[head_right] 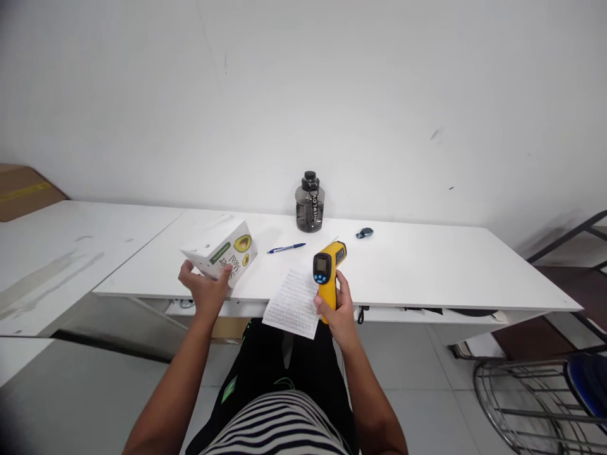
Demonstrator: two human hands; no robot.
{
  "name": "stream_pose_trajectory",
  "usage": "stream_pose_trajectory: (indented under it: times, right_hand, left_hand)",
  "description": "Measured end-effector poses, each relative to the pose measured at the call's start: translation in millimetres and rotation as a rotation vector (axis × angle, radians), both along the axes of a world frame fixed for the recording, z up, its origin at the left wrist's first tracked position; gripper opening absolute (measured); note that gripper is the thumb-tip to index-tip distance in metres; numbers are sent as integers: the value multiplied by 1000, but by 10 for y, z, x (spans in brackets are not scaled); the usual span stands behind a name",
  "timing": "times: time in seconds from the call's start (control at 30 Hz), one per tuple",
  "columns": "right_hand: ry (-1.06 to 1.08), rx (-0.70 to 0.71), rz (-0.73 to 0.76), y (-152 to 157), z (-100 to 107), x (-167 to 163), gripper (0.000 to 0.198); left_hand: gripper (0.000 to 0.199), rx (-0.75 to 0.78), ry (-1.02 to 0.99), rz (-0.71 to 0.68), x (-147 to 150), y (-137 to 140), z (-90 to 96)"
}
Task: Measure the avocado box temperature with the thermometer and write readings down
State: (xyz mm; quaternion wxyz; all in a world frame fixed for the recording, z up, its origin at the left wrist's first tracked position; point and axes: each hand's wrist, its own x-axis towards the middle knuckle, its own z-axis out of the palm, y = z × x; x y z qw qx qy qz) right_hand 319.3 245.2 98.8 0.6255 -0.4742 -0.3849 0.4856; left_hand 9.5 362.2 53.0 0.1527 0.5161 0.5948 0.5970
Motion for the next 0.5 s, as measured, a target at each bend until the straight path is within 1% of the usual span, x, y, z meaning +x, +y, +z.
stream_pose_trajectory:
  times: [0.03,0.07,0.1,0.13,0.17,0.2,0.23,0.27,0.3,0.37,0.4,0.43,0.5]
  right_hand:
    - [-58,-67,-50,43,-35,31,82]
    - [-102,-138,-84,101,-73,59,85]
    - [-128,-207,-100,172,-113,84,86]
    - [-138,-267,-101,251,-153,101,86]
    - [-139,-315,-95,334,-192,109,86]
    - [-138,-348,-89,414,-230,108,86]
    - [-142,-364,-82,486,-264,98,85]
    - [-152,-370,-69,544,-295,82,84]
    - [-169,-375,-50,585,-321,61,84]
    - [-211,-385,7,614,-361,22,80]
    - [-229,-388,36,605,-374,8,77]
    - [-243,-390,59,584,-383,-1,74]
    - [-249,-385,96,525,-392,-5,71]
  left_hand:
    - [97,61,117,96,33,-82,-39]
    - [97,119,241,149,103,-201,-88]
    - [95,177,358,94,209,-348,-147]
    - [91,241,479,-43,346,-510,-216]
    - [86,264,610,-236,503,-674,-291]
    - [76,220,744,-409,669,-823,-364]
    - [71,135,854,-519,829,-943,-431]
    - [73,82,924,-577,968,-1026,-484]
    - [73,39,964,-588,1077,-1067,-518]
    - [59,-1,997,-566,1178,-1030,-525]
    - [50,-11,995,-548,1171,-965,-500]
    - [45,-19,985,-539,1132,-879,-463]
    - [51,-52,947,-519,987,-679,-376]
